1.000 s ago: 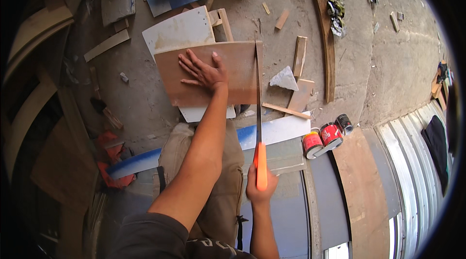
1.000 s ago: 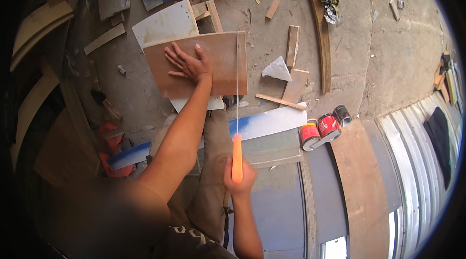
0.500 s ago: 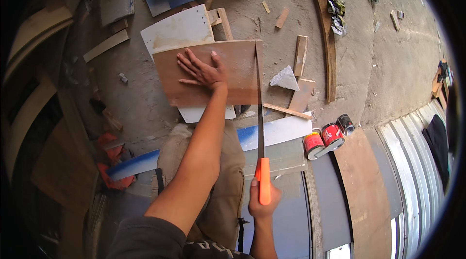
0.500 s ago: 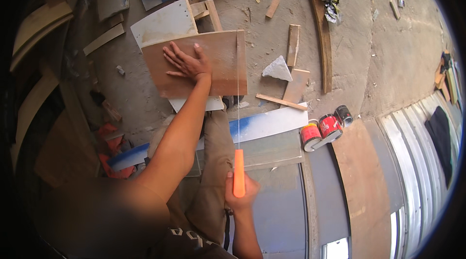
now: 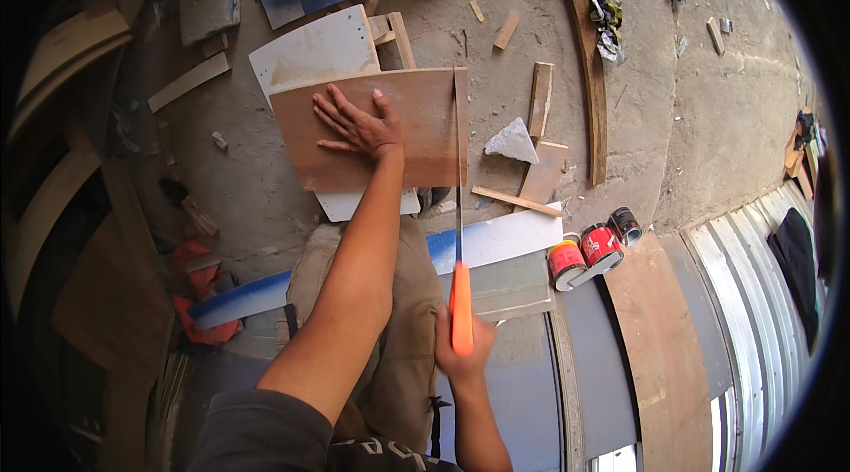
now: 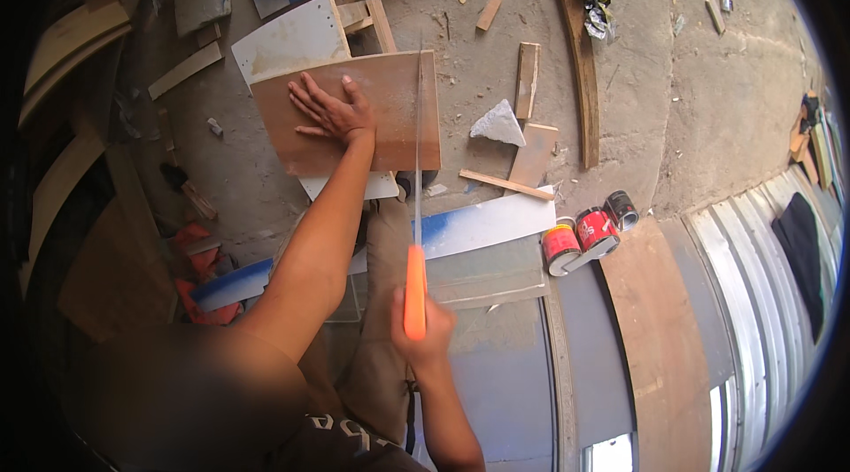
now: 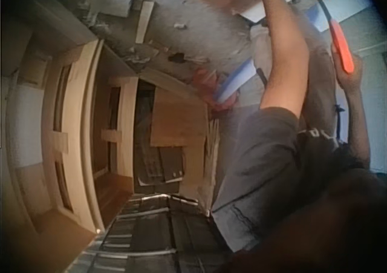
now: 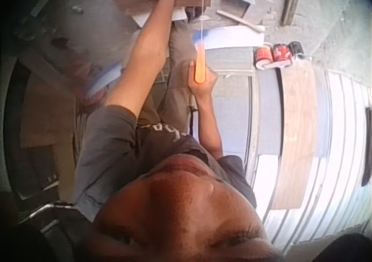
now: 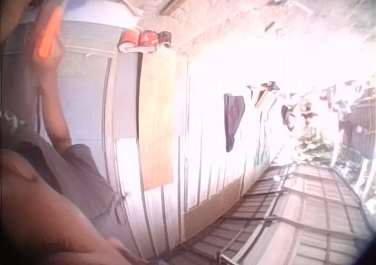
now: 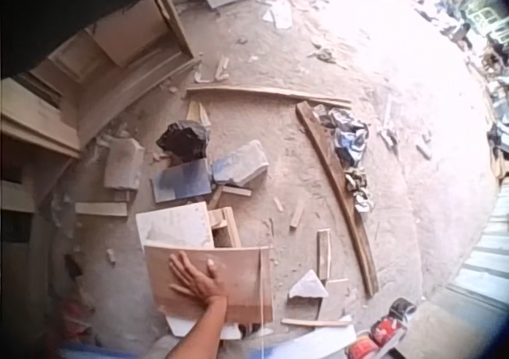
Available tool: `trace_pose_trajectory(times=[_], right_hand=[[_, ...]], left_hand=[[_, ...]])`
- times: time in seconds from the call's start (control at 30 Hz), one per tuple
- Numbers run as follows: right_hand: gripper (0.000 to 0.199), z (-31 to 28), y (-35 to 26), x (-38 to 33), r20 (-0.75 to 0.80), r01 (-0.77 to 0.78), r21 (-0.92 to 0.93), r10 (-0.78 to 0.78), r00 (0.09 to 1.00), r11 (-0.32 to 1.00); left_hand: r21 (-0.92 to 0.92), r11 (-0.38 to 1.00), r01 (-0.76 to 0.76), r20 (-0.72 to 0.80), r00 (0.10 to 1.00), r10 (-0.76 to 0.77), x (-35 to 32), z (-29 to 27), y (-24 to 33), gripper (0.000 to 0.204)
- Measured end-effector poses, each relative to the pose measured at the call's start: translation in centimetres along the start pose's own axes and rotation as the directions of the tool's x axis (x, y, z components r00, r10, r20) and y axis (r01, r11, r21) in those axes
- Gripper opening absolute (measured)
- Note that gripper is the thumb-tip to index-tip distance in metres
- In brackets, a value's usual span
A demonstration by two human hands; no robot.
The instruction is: The person sits on the floor and uses a hand saw to cut a rectangular piece of plywood. They reposition the board and continue sawing along a straight line until the cut is complete.
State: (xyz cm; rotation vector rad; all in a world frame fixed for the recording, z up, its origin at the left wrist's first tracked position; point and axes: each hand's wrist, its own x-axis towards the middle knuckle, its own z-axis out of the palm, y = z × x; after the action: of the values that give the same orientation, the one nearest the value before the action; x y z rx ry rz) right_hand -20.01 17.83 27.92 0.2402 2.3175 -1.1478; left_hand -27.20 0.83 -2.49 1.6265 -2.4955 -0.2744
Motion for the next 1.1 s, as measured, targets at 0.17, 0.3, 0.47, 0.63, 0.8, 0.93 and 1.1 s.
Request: trace_pose_trajectory(times=[0.17, 0.3, 0.47, 0.63, 0.8, 0.93, 1.1], right_hand=[[0.01, -0.5, 0.8, 0.2, 0.018, -0.035, 0.032, 0.035, 0.999, 0.999], [0.026, 6.3, 2.5, 13.7, -0.105, 0.115, 0.096, -0.105, 0.989, 0.989], [0.022, 5.8, 2.8, 14.1, -0.045, -0.012, 0.127, 0.018, 0.999, 0.992], [0.02, -1.3, 3.9, -4.8, 0.104, 0.008, -0.016, -0.006, 0.995, 1.0], [0.013, -1.0, 3.1, -1.5, 0.086, -0.065, -0.027, 0.067, 0.994, 0.998], [0.027, 6.3, 3.7, 14.8, -0.122, 0.13, 0.09, -0.119, 0.985, 0.987], [0.027, 5.6, 3.4, 13.9, -0.06, 0.076, 0.111, -0.07, 0.996, 0.991]], left_hand=[[-0.017, 1.0, 0.003, 0.006, 1.0, -0.003, 0.1, -0.4, 0.2, 0.081], [-0.019, 1.0, -0.009, -0.003, 1.0, 0.009, -0.2, -0.1, 0.2, 0.082], [-0.028, 1.0, -0.006, -0.004, 1.0, 0.006, 0.1, 0.1, 0.2, 0.081], [-0.029, 0.999, 0.015, -0.012, 1.0, -0.015, 0.0, -0.2, 0.0, 0.081], [-0.024, 1.0, 0.003, -0.007, 1.0, -0.003, 0.1, -0.2, -0.2, 0.078], [-0.037, 0.999, -0.012, 0.002, 1.0, 0.012, 0.2, 0.0, 0.4, 0.078], [-0.019, 1.0, -0.007, -0.009, 1.0, 0.007, -0.2, 0.0, 0.1, 0.077]])
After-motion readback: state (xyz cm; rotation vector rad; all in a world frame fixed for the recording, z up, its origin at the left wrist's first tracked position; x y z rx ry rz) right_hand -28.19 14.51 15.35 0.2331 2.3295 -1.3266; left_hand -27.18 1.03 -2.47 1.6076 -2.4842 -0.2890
